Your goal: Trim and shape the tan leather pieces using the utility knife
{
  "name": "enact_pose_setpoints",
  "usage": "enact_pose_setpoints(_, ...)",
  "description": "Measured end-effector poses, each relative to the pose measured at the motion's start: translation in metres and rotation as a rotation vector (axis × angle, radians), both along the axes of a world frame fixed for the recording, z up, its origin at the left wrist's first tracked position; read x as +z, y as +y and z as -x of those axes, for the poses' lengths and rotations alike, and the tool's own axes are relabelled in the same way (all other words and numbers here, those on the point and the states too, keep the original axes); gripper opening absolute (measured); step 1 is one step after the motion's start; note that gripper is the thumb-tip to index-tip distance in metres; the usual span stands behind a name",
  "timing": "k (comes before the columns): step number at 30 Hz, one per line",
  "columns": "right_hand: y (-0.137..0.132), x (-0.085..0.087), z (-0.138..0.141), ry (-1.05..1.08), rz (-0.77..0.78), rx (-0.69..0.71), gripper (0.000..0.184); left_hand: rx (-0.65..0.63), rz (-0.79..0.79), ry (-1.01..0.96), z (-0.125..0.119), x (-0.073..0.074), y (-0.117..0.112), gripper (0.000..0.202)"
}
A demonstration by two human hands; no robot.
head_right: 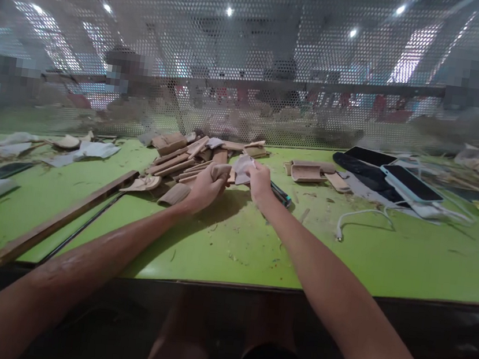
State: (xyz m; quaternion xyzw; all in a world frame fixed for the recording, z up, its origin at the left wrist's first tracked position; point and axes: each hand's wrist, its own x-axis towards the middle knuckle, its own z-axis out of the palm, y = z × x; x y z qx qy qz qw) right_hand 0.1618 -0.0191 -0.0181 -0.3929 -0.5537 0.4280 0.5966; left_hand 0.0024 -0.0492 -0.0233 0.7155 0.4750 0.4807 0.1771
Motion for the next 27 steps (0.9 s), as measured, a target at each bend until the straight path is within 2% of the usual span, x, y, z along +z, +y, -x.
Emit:
enact_pose_setpoints(3,0.003,-0.001,-0.002,0.166,0.111,0.059,0.022,-0.001,-0.006,0.016,0.000,0.003,-0.002,0.007)
enact_pose_setpoints(6,0.001,-0.001,0.000,0.129,0.109,0.066,0.018,0.000,-0.002,0.027,0.000,0.005,-0.004,0.010)
enact_pose_setpoints(8,-0.001,-0.002,0.001,-0.025,0.029,0.042,0.014,-0.012,0.011,0.021,0.001,0.006,-0.005,0.010)
enact_pose_setpoints(13,-0.011,0.001,0.003,-0.521,-0.419,-0.096,0.025,-0.070,0.062,-0.042,0.000,0.005,-0.002,0.009)
enact_pose_setpoints(15,-0.016,0.004,0.005,-0.654,-0.529,-0.143,0.030,-0.065,0.047,-0.033,0.000,0.004,0.000,0.010)
enact_pose_setpoints(18,-0.019,0.007,0.008,-0.796,-0.624,-0.206,0.030,-0.044,-0.018,-0.001,0.000,0.003,0.002,0.018)
enact_pose_setpoints(21,-0.021,0.008,0.009,-0.894,-0.646,-0.238,0.034,-0.068,-0.010,-0.026,-0.001,0.003,0.002,0.017)
enact_pose_setpoints(27,-0.027,0.013,0.010,-0.980,-0.700,-0.200,0.036,-0.059,-0.039,-0.024,-0.001,0.000,0.005,0.016)
